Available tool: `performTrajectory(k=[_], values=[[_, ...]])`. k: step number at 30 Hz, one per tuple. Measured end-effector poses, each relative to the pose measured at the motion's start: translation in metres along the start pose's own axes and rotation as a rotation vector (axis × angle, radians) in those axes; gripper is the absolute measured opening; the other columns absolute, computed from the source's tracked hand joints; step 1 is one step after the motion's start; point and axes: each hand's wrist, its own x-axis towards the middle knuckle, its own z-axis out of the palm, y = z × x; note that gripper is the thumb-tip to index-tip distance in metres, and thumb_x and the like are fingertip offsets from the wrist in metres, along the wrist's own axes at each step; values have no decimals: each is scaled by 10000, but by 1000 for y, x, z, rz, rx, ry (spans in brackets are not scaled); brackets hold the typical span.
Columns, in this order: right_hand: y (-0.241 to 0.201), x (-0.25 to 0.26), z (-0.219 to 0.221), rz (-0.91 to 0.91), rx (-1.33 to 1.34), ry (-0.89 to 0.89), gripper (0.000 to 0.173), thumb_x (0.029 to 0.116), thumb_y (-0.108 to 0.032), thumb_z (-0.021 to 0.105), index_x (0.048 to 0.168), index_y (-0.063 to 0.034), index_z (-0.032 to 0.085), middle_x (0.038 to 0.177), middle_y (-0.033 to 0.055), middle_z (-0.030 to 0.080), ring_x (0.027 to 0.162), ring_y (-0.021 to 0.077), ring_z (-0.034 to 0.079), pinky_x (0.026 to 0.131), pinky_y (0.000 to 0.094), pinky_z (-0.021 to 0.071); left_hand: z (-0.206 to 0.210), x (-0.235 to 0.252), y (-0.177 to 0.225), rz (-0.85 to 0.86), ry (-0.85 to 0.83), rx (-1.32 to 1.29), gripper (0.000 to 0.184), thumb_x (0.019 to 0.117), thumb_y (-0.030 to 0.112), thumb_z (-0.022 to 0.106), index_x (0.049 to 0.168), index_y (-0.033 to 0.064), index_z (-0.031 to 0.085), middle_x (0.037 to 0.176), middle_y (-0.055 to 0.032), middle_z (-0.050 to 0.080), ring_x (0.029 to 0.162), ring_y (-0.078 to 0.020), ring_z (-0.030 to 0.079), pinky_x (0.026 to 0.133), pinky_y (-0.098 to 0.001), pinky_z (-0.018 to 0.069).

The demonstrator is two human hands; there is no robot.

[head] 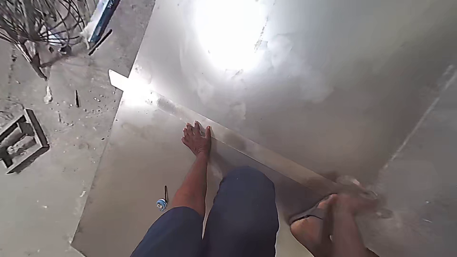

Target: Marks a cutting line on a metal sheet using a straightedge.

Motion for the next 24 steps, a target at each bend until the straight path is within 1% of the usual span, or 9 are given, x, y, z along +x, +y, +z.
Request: performTrajectory(k=[2,4,6,10,12,15,20,22,24], values=[[-58,-46,27,-289,-121,-375,628,1030,-443,601,1355,93,561,1277,342,626,1219,460,612,1069,595,470,-1,-3,-1,0,-2,-25,740,931,803,374,1540,390,450,1683,-23,313,1558,-304,253,1205,-666,181],[-110,-90,61,-526,-252,-701,652,1014,-512,594,1404,10,558,1286,254,650,1193,398,639,1042,594,497,-5,-5,1,3,-1,-38,731,935,790,389,1539,383,455,1683,-29,315,1554,-305,262,1199,-668,193],[-143,-127,100,-761,-355,-825,667,985,-554,612,1391,-24,590,1331,215,649,1221,376,641,1038,597,500,-11,1,2,19,0,-44,731,920,800,410,1519,386,481,1669,-45,340,1544,-319,283,1184,-687,206],[-170,-164,133,-854,-570,-864,671,989,-556,599,1373,-5,576,1344,244,611,1257,408,597,1016,591,491,-32,48,-20,15,12,-45,796,857,870,442,1465,369,552,1629,-28,417,1528,-341,326,1163,-785,124],[-175,-169,140,-839,-636,-864,709,1000,-551,584,1452,-9,525,1431,260,558,1338,420,543,1059,600,468,-42,93,-43,-60,1,-31,827,844,892,422,1476,372,541,1634,1,415,1544,-320,303,1172,-786,85],[-175,-169,142,-830,-687,-864,717,1000,-559,582,1458,-11,519,1456,258,538,1352,433,523,1047,619,468,-34,134,-73,-62,23,-43,863,847,903,385,1490,347,533,1636,51,414,1555,-279,291,1190,-745,112],[-179,-174,144,-871,-749,-824,712,988,-569,597,1398,12,562,1401,276,569,1281,447,576,1006,614,499,-19,144,-87,-26,65,-82,789,895,837,402,1486,332,540,1641,55,405,1563,-270,269,1197,-712,145],[-187,-176,143,-903,-709,-802,675,991,-528,616,1339,51,585,1336,310,591,1228,479,599,970,623,514,-18,149,-85,-38,64,-73,791,893,839,395,1493,342,534,1645,67,398,1567,-256,259,1204,-709,126],[-193,-179,138,-890,-674,-833,583,1046,-433,540,1329,76,574,1337,327,579,1249,493,579,994,635,493,-17,149,-85,-42,66,-62,800,891,840,389,1490,331,536,1647,64,393,1571,-261,251,1208,-706,116]])
